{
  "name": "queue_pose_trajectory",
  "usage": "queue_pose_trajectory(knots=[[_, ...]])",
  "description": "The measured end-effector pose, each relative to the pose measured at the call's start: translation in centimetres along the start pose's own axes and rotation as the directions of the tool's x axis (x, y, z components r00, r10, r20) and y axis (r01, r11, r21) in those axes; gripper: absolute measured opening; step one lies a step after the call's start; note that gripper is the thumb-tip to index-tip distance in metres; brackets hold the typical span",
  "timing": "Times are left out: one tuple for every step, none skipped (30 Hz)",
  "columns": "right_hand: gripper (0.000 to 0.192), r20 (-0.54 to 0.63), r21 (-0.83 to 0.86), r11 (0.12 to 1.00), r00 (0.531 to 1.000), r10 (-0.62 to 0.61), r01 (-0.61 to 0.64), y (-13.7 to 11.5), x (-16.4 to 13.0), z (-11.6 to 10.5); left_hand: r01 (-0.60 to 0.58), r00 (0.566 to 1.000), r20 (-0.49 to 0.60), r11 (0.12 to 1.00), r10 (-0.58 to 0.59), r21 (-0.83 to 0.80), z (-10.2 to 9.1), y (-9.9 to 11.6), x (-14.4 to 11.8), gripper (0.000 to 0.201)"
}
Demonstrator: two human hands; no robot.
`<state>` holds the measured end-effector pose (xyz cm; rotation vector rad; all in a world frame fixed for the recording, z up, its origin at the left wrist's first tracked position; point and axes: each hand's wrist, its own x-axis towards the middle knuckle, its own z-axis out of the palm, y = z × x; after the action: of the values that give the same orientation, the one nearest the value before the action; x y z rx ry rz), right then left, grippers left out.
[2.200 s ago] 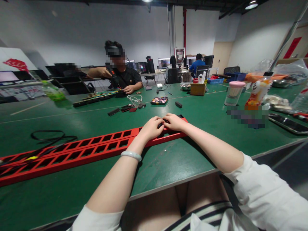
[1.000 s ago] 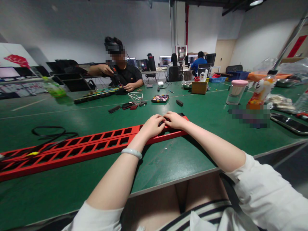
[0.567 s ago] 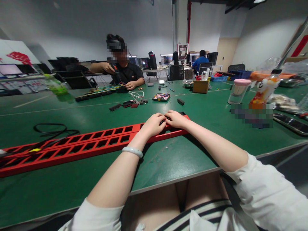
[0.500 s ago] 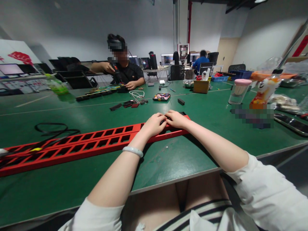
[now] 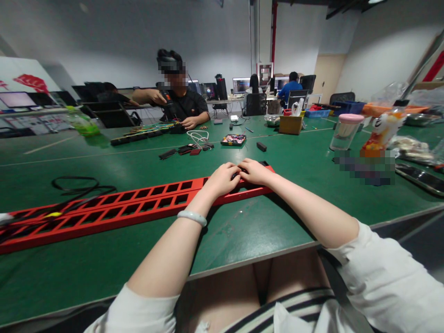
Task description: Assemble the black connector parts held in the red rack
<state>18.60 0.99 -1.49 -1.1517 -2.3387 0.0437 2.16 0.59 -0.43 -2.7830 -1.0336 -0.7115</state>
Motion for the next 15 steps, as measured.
queue_pose_trajectory(knots=[[0.023, -0.001, 0.003, 1.0, 1.0, -0.001, 0.001, 0.01, 0.0, 0.01, 0.001, 1.0, 0.002, 1.0, -0.001, 0.002, -0.01, 0.01, 0.0, 0.023], [0.024, -0.003, 0.006, 1.0, 1.0, -0.003, 0.003, 0.02, 0.0, 0.03, 0.003, 1.0, 0.004, 1.0, -0.003, 0.002, -0.03, 0.03, 0.0, 0.023], [0.024, -0.005, 0.009, 1.0, 1.0, -0.005, 0.005, 0.04, 0.01, 0.05, 0.006, 1.0, 0.005, 1.0, -0.006, 0.001, -0.05, 0.05, 0.0, 0.023], [0.024, -0.007, 0.009, 1.0, 1.0, -0.006, 0.007, 0.05, 0.01, 0.06, 0.009, 1.0, 0.005, 1.0, -0.009, -0.002, -0.07, 0.08, 0.0, 0.022], [0.024, -0.008, 0.008, 1.0, 1.0, -0.007, 0.007, 0.06, 0.01, 0.06, 0.011, 1.0, 0.005, 1.0, -0.011, -0.004, -0.1, 0.12, 0.0, 0.022], [0.024, -0.008, 0.007, 1.0, 1.0, -0.007, 0.007, 0.07, 0.0, 0.06, 0.012, 1.0, 0.006, 1.0, -0.012, -0.007, -0.12, 0.15, -0.01, 0.022], [0.024, -0.006, 0.006, 1.0, 1.0, -0.005, 0.005, 0.06, 0.0, 0.05, 0.013, 1.0, 0.006, 1.0, -0.013, -0.008, -0.14, 0.17, -0.02, 0.022], [0.024, -0.003, 0.006, 1.0, 1.0, -0.004, 0.004, 0.05, -0.01, 0.03, 0.013, 1.0, 0.006, 1.0, -0.013, -0.007, -0.15, 0.18, -0.03, 0.022], [0.024, 0.0, 0.007, 1.0, 1.0, -0.002, 0.002, 0.04, -0.02, 0.0, 0.012, 1.0, 0.006, 1.0, -0.012, -0.005, -0.15, 0.19, -0.05, 0.022], [0.023, 0.002, 0.007, 1.0, 1.0, -0.002, 0.002, 0.02, -0.03, -0.02, 0.009, 1.0, 0.005, 1.0, -0.009, -0.002, -0.15, 0.18, -0.06, 0.023], [0.023, 0.004, 0.008, 1.0, 1.0, -0.001, 0.001, 0.0, -0.03, -0.05, 0.006, 1.0, 0.003, 1.0, -0.006, 0.0, -0.13, 0.17, -0.07, 0.023], [0.023, 0.005, 0.008, 1.0, 1.0, -0.001, 0.001, -0.01, -0.03, -0.07, 0.003, 1.0, 0.001, 1.0, -0.003, 0.002, -0.12, 0.15, -0.07, 0.023], [0.023, 0.006, 0.007, 1.0, 1.0, 0.0, 0.0, -0.02, -0.03, -0.09, 0.001, 1.0, 0.0, 1.0, -0.001, 0.003, -0.1, 0.12, -0.06, 0.023], [0.024, 0.007, 0.005, 1.0, 1.0, 0.0, 0.0, -0.02, -0.03, -0.09, -0.001, 1.0, -0.001, 1.0, 0.001, 0.004, -0.08, 0.1, -0.05, 0.023], [0.024, 0.007, 0.003, 1.0, 1.0, 0.002, -0.002, -0.02, -0.02, -0.09, -0.004, 1.0, 0.0, 1.0, 0.004, 0.006, -0.06, 0.08, -0.03, 0.023]])
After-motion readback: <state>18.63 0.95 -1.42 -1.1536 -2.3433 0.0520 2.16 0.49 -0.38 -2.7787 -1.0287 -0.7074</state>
